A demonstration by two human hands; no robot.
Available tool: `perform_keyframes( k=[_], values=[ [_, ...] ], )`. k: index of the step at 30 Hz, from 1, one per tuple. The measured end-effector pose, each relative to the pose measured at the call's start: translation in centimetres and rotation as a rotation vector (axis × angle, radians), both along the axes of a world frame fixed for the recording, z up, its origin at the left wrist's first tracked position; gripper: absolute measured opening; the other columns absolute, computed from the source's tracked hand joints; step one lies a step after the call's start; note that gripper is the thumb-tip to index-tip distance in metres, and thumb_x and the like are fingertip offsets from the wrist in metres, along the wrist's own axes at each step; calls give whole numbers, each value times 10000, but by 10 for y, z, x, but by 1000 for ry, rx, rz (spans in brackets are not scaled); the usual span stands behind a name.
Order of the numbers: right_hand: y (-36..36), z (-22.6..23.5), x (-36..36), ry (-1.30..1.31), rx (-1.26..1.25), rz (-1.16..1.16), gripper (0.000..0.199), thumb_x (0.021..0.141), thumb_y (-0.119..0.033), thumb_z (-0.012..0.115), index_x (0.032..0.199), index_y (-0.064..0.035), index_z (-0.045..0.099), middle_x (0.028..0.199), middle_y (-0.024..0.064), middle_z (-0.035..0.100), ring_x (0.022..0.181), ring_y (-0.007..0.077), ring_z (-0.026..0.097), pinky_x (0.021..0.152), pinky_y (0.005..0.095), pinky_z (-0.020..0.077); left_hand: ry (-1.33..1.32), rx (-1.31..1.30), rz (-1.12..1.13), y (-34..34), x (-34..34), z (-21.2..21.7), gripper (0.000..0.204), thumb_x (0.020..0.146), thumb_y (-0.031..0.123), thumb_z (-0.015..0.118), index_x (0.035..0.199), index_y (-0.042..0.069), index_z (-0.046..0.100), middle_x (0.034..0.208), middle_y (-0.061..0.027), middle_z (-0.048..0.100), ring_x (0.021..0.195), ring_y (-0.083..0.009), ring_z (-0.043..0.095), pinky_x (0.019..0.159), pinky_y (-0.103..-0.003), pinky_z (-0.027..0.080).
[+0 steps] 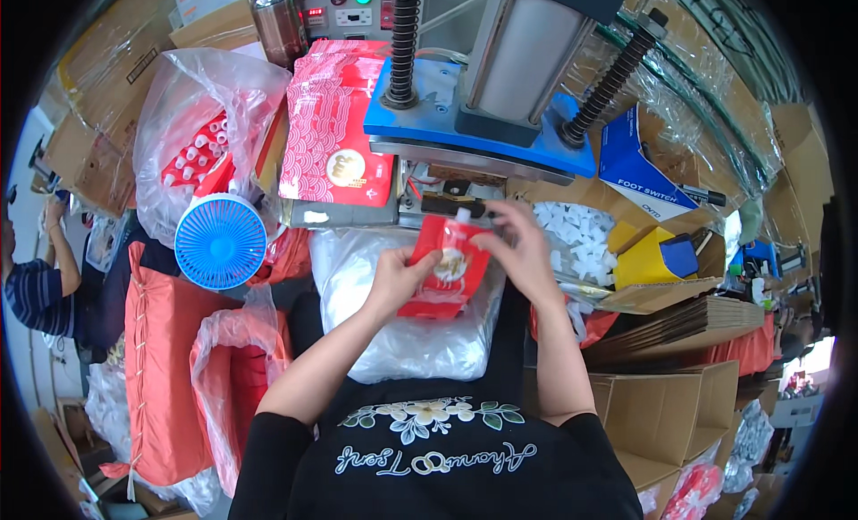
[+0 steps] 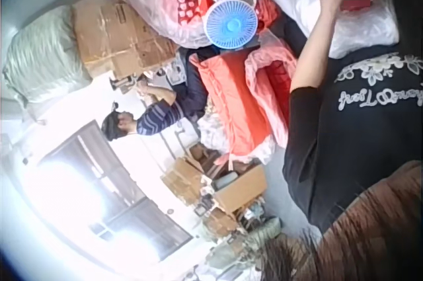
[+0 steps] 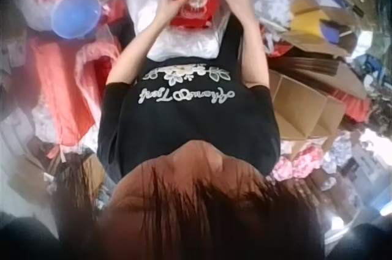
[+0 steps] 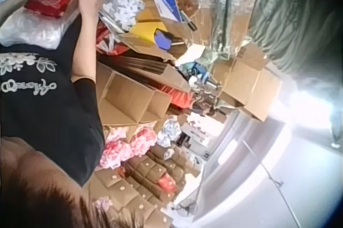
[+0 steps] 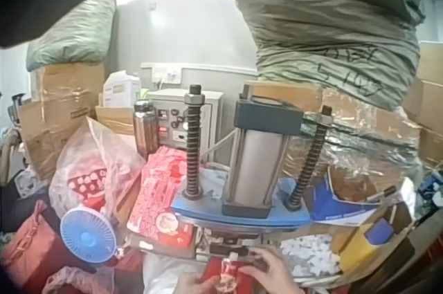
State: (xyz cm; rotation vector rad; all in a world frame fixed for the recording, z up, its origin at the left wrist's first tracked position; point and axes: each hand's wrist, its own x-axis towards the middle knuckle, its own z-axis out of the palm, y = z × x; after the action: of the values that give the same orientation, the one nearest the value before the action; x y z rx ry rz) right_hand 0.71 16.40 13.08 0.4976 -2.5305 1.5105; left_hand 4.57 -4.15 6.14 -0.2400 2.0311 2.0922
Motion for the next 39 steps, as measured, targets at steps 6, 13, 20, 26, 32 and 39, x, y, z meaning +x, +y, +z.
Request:
perform_keyframes(
  k=[6, 13, 20, 26, 32, 39],
  values=[
    [56, -5, -14, 23, 362, -348, 244, 863, -162, 650, 1059, -20, 680, 899, 131, 690, 814, 244, 661, 740, 332, 506, -128, 370, 194, 15, -34, 21, 205, 871, 158, 699, 883, -47, 710, 787, -79, 694, 619, -112, 615, 565, -258, 490],
    [51, -17, -7, 72, 582, -187, 225, 820, -87, 638, 1033, -16, 648, 913, 146, 610, 916, 348, 574, 819, 401, 470, 264, -234, 70, -26, -50, 24, 286, 882, 235, 698, 983, -32, 680, 854, -95, 720, 736, -211, 697, 700, -313, 547],
    [64, -18, 2, 23, 265, -205, 214, 808, 13, 632, 1022, 5, 640, 934, 121, 588, 876, 268, 595, 818, 327, 461, 726, -1160, 271, -101, -15, -4, 420, 758, 223, 748, 1160, 140, 661, 1229, -67, 625, 1238, -278, 514, 1135, -550, 145],
    [23, 15, 13, 8, -55, -152, 213, 781, -82, 742, 963, -14, 654, 862, 40, 653, 843, 147, 611, 847, 292, 461, 542, -513, 272, -81, 21, 43, 163, 786, -69, 657, 928, -4, 703, 860, -79, 696, 854, -139, 647, 799, -252, 490],
    [-24, 27, 32, 42, 138, 176, 220, 763, -80, 764, 945, -5, 665, 900, 61, 669, 836, 134, 617, 759, 268, 478, 411, -244, 29, -45, 49, 10, 159, 790, -55, 667, 945, -33, 693, 862, -68, 695, 817, -117, 647, 741, -253, 506],
    [-19, 12, 12, -378, -197, 130, 317, 789, -102, 753, 1077, -21, 650, 991, 51, 695, 921, 125, 630, 799, 287, 494, 228, -138, -57, -20, 19, 6, 247, 899, 176, 686, 957, -64, 699, 787, -33, 694, 669, -48, 576, 634, -220, 491]
  ],
)
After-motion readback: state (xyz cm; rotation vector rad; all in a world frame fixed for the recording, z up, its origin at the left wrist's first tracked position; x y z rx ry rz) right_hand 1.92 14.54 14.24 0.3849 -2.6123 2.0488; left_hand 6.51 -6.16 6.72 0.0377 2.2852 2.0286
